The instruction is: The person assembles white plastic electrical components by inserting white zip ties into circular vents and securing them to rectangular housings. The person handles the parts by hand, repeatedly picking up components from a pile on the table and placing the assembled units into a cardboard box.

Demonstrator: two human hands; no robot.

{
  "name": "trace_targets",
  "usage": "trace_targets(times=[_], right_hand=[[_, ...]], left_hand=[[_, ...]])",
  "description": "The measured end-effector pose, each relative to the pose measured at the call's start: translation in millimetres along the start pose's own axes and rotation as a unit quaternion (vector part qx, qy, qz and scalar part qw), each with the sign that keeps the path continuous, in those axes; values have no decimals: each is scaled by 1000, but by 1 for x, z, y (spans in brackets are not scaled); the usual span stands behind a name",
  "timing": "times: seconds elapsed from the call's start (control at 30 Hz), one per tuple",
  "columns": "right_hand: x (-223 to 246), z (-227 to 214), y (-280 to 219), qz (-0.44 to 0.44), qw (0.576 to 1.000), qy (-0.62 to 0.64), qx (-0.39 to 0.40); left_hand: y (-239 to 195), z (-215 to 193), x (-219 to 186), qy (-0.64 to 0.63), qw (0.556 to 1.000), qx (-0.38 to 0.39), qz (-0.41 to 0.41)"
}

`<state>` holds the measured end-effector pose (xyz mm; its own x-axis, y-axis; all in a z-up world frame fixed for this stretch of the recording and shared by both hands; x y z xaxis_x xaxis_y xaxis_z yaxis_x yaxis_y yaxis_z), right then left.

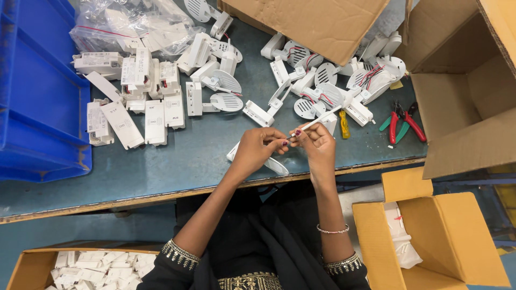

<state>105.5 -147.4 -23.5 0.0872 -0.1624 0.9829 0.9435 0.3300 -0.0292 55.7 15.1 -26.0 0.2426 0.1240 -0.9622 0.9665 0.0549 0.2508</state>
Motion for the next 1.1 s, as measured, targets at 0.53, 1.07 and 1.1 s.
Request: trace_targets(times=[0.53, 1.07, 1.1], right_hand=[[-17, -13, 0, 96, 991, 74, 57], [-21, -13, 0, 92, 991, 70, 61], [-20, -11, 2, 90, 993, 51, 57]], left_hand=[[-2, -3, -14, -34, 999, -12, -9], [0, -4, -6, -31, 999, -15, -18], [0, -4, -4, -37, 999, -16, -18]])
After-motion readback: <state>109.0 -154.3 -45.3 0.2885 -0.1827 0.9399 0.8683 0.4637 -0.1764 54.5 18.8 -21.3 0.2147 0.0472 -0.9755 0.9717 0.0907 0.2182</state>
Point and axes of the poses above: each hand's wrist, its own y-axis towards the middle knuckle, its own z-axis out of the palm, x = y × z, the point moved 5 cm from there along y, towards the middle knuckle, and after that the axes turned 10 degrees about z, right-handed, at the moved point
